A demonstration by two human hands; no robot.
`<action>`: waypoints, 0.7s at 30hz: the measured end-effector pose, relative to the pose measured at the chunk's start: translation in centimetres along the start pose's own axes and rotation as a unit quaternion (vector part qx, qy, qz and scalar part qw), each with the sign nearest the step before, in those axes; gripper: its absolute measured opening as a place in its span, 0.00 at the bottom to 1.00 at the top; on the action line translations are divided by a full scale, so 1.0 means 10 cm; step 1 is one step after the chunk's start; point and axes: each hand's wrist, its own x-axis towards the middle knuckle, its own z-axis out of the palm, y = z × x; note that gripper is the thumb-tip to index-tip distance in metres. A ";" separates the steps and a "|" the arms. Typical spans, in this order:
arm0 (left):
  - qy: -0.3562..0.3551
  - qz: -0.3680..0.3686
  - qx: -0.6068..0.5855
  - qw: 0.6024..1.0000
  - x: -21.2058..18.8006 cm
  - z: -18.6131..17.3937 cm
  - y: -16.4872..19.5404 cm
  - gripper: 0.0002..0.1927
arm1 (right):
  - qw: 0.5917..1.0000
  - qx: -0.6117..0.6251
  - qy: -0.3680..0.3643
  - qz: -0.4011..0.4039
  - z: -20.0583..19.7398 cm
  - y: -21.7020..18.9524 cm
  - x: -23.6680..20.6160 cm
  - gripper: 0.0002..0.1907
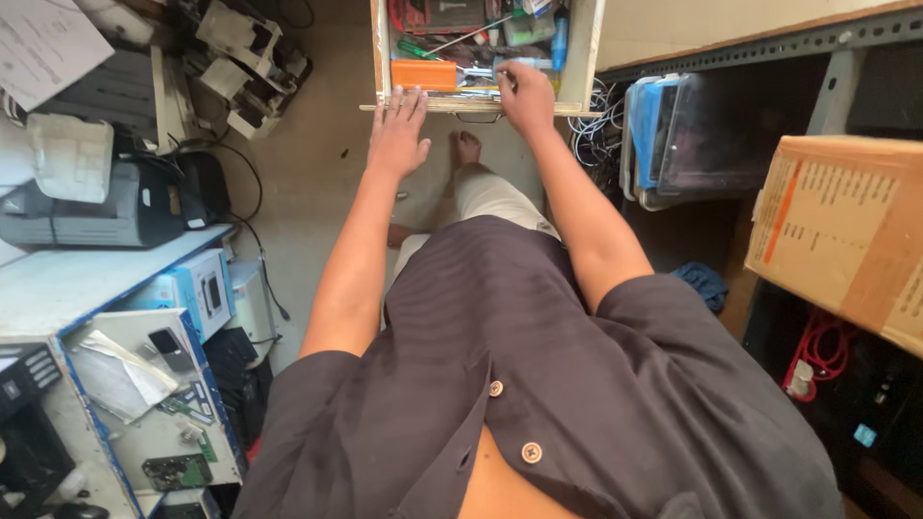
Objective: The person retrieves a screwdriver from a drawer and uses it to unscrew a small metal component on the desk. They then remove a CPU cooler from a motherboard, apply thermal paste, and reattach the cooler.
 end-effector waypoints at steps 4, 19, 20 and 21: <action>0.001 -0.005 -0.034 0.999 0.04 -0.01 -0.03 0.43 | 0.988 -0.035 -0.148 -0.007 0.07 -0.04 0.32 0.09; 0.024 -0.021 -0.086 0.996 0.28 0.14 -0.19 0.40 | 0.960 -0.125 -0.230 -0.094 0.63 -0.31 1.06 0.15; 0.022 -0.024 -0.087 0.996 0.29 0.16 -0.19 0.41 | 0.954 -0.163 -0.239 -0.083 0.64 -0.32 1.08 0.17; 0.018 -0.027 -0.089 0.995 0.29 0.18 -0.19 0.41 | 0.945 -0.201 -0.248 -0.072 0.66 -0.34 1.08 0.18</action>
